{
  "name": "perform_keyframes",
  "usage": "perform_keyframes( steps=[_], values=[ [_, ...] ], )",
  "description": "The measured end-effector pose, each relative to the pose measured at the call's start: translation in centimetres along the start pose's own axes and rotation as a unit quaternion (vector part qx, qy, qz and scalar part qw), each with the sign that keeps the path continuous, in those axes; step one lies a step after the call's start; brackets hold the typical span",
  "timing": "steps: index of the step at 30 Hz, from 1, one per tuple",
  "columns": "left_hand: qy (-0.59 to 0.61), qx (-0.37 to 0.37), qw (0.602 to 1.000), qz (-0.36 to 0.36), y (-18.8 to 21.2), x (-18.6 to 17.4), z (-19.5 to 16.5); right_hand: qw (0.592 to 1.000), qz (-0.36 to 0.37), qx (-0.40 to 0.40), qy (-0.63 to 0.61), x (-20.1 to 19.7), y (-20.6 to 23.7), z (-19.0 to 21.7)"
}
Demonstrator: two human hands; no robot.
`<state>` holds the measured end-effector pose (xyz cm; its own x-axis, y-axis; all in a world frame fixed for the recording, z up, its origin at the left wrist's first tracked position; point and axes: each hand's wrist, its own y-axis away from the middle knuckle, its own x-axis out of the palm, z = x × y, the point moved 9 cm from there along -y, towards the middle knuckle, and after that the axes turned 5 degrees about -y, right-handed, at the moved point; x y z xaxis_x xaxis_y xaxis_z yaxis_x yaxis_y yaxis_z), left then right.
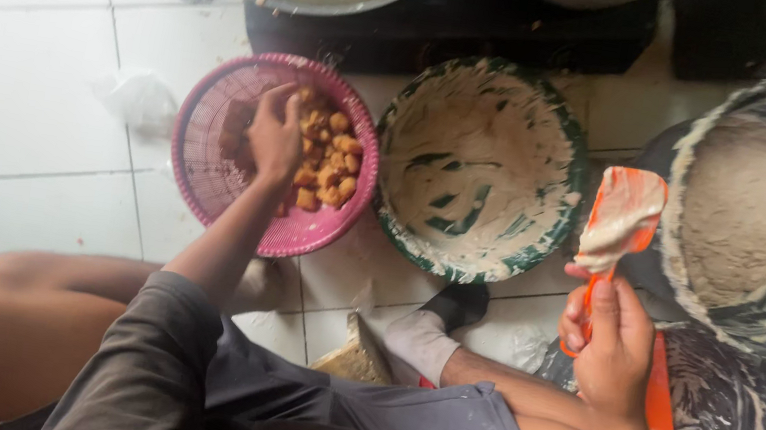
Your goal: The person repeatedly picks small fried food items from a pink basket, coats them with batter using an orange spatula, and places them into a pot of hot oil. The process is repeated continuously throughout the clip.
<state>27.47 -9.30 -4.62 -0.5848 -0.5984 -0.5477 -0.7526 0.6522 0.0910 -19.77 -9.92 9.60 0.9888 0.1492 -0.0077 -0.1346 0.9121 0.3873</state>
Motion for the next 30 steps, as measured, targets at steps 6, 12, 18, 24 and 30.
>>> perform_keyframes(
  steps=[6,12,18,24,30],
  values=[
    [-0.308,0.086,0.937,0.142,2.9,-3.2,9.4,0.811,0.308,-0.006,0.498,5.7,-6.5,-8.6],
    [-0.416,0.027,0.865,0.281,5.9,1.2,13.0,0.759,0.164,0.007,0.63,7.1,-15.2,-13.8],
    [-0.44,0.087,0.849,0.279,5.4,2.2,13.2,0.804,0.041,0.008,0.593,13.6,-19.0,-14.2],
    [-0.44,0.057,0.832,0.332,5.0,2.5,13.7,0.83,0.066,-0.07,0.55,20.2,-20.2,-13.6],
    [-0.429,-0.028,0.823,0.372,4.9,2.3,14.5,0.931,0.157,-0.038,0.328,22.6,-17.3,-15.0]
  ],
)
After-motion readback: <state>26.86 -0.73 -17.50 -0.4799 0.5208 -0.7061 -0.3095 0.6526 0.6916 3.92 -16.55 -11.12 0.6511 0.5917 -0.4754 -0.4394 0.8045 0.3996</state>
